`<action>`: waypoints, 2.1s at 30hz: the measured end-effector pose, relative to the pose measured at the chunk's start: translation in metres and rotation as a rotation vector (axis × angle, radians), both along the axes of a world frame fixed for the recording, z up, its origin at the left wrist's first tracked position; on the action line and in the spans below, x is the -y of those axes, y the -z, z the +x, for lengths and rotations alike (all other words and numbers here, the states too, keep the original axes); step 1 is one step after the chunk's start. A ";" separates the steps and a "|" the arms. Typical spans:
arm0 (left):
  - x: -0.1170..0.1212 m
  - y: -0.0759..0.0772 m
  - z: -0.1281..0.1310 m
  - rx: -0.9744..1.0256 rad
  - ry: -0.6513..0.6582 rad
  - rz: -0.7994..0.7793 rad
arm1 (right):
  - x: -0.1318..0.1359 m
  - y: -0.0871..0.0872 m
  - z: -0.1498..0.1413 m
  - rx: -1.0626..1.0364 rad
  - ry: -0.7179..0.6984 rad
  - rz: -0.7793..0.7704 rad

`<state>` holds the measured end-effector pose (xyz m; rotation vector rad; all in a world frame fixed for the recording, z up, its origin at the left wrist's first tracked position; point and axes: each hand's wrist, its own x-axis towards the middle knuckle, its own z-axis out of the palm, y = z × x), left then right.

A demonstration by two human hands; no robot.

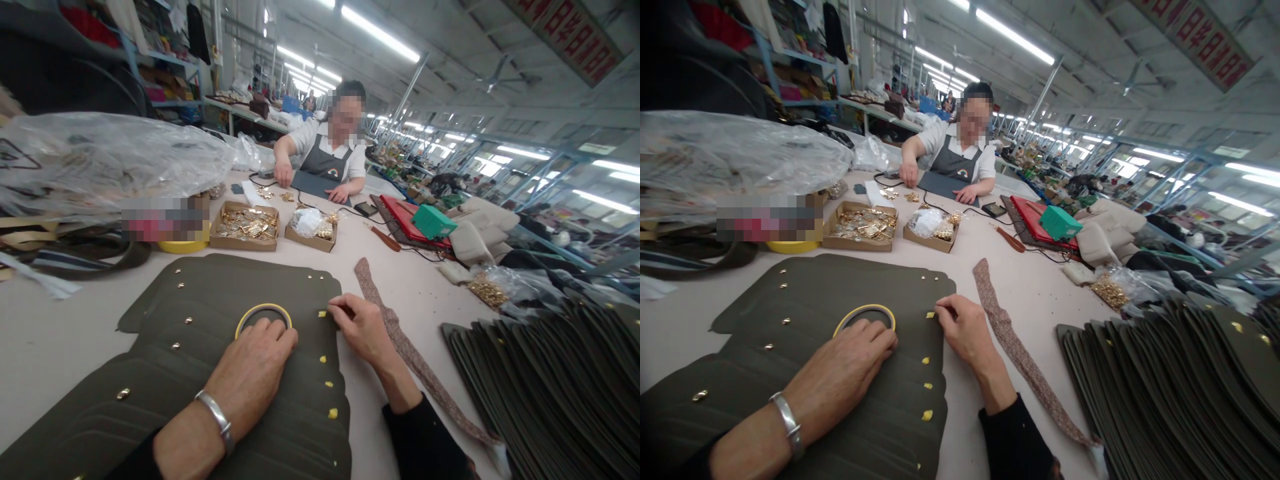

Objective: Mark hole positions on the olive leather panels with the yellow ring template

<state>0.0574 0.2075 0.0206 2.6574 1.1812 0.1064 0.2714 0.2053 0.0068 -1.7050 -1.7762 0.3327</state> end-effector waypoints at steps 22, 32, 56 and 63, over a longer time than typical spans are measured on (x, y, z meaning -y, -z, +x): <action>-0.010 0.014 -0.014 0.457 0.096 0.197 | 0.008 -0.016 -0.006 -0.135 -0.250 -0.460; -0.005 0.014 -0.013 0.571 0.082 0.291 | 0.017 -0.025 -0.036 -0.250 -0.409 0.105; 0.003 0.004 -0.014 0.592 0.009 0.323 | 0.013 -0.012 -0.052 -0.537 0.023 -0.166; -0.002 0.006 -0.010 0.215 -0.092 0.115 | -0.015 -0.010 0.000 -0.741 0.108 -0.337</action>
